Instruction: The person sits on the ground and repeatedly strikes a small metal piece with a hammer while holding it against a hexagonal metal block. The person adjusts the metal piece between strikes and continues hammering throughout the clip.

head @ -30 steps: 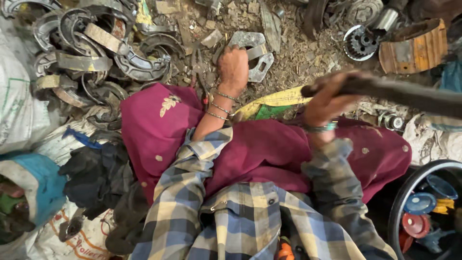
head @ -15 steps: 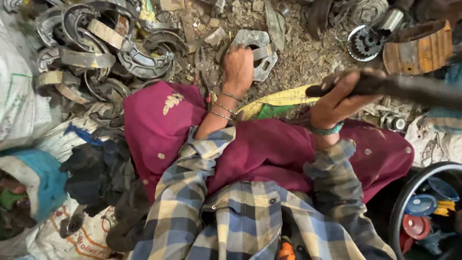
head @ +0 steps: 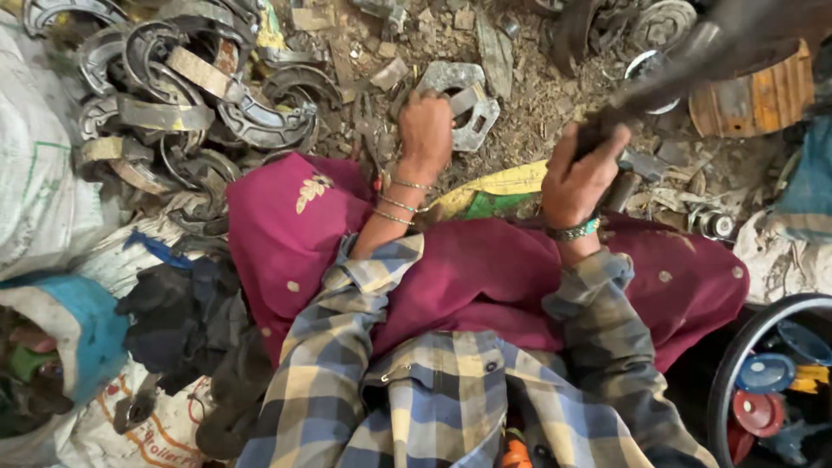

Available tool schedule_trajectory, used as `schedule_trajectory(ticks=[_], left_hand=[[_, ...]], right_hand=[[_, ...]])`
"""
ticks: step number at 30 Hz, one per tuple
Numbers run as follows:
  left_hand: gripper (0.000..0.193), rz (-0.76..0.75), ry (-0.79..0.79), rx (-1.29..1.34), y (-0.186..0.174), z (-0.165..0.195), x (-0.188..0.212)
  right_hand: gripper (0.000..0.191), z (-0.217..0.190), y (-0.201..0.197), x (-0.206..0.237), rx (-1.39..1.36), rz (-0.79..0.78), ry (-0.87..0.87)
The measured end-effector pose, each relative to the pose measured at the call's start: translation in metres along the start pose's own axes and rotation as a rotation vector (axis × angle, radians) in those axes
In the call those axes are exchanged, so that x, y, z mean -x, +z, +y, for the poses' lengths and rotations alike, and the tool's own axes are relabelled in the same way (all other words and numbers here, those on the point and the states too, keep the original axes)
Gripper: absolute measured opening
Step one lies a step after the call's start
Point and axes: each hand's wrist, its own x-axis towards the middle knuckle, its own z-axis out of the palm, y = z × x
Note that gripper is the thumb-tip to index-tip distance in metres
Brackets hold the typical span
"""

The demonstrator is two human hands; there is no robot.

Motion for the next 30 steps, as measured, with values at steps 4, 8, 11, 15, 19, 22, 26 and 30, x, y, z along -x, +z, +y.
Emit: schedule_trajectory(ticks=[4,8,11,15,19,22,26,30], left_hand=[[0.011,-0.031,-0.023,-0.025,-0.005,0.014,0.003],[0.013,0.020,-0.065,-0.074,-0.003,0.007,0.001],[0.013,-0.058,-0.058,-0.136,0.003,-0.002,0.001],[0.010,-0.064,-0.071,-0.101,0.006,-0.010,0.005],[0.020,-0.104,-0.065,-0.113,0.003,-0.014,0.006],[0.031,-0.106,-0.058,-0.103,0.001,-0.017,0.006],[0.054,0.013,-0.024,-0.071,-0.004,-0.021,0.007],[0.066,-0.067,0.003,-0.024,-0.011,-0.025,0.007]], right_hand=[[0.022,0.016,0.027,0.024,0.064,-0.069,0.035],[0.044,0.050,0.044,0.054,0.388,-0.592,0.122],[0.045,0.056,0.048,0.049,0.334,-0.510,0.206],[0.045,0.038,0.054,0.041,0.249,-0.378,0.177],[0.050,0.020,0.069,0.034,0.280,-0.488,0.190],[0.045,0.010,0.070,0.028,0.316,-0.525,0.221],[0.043,-0.001,0.061,0.027,0.274,-0.452,0.176],[0.037,-0.013,0.050,0.028,0.372,-0.485,0.144]])
